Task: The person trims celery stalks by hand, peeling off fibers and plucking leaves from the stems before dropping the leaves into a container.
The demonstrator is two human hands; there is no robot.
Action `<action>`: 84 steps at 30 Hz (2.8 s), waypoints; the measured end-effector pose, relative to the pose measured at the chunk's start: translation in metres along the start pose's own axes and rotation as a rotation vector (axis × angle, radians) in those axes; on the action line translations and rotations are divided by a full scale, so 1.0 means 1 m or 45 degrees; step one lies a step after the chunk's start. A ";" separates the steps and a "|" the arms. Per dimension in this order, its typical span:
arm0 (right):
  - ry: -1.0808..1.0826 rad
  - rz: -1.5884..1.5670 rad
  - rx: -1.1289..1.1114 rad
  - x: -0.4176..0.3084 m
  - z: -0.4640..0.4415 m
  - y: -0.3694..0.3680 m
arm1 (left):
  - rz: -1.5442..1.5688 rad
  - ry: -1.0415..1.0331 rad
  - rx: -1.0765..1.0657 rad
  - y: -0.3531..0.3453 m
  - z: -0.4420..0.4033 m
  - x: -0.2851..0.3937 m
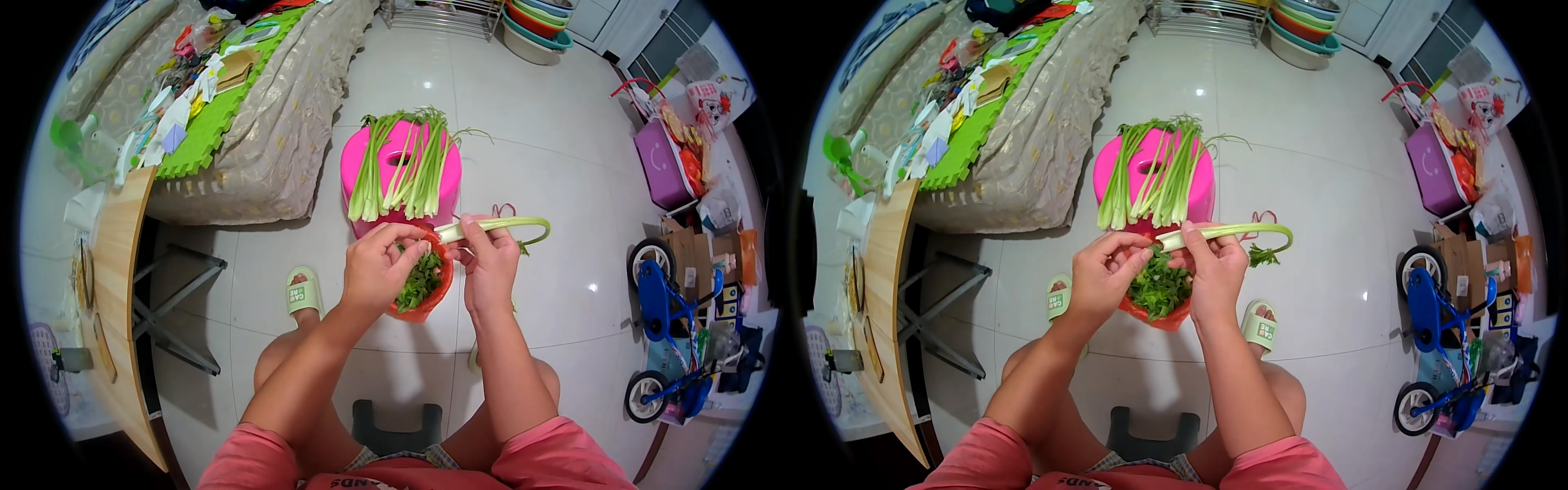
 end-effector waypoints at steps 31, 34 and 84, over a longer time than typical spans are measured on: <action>0.141 0.408 -0.139 0.003 0.000 -0.011 | 0.703 0.580 -0.399 -0.030 0.010 -0.034; 0.041 0.203 -0.035 -0.003 -0.003 -0.004 | 0.540 0.415 -0.369 -0.030 0.008 -0.034; -0.100 0.475 -0.276 0.003 0.006 -0.012 | 0.190 -0.033 0.032 -0.003 0.001 -0.003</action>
Point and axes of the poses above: each hand's wrist, its own z-axis away from the middle knuckle, its own y-axis out of the back of the hand, x = y × z, the point moved 8 cm from there along -z, towards the middle knuckle, and after that the axes turned 8 degrees about x, right-handed, at the moved point
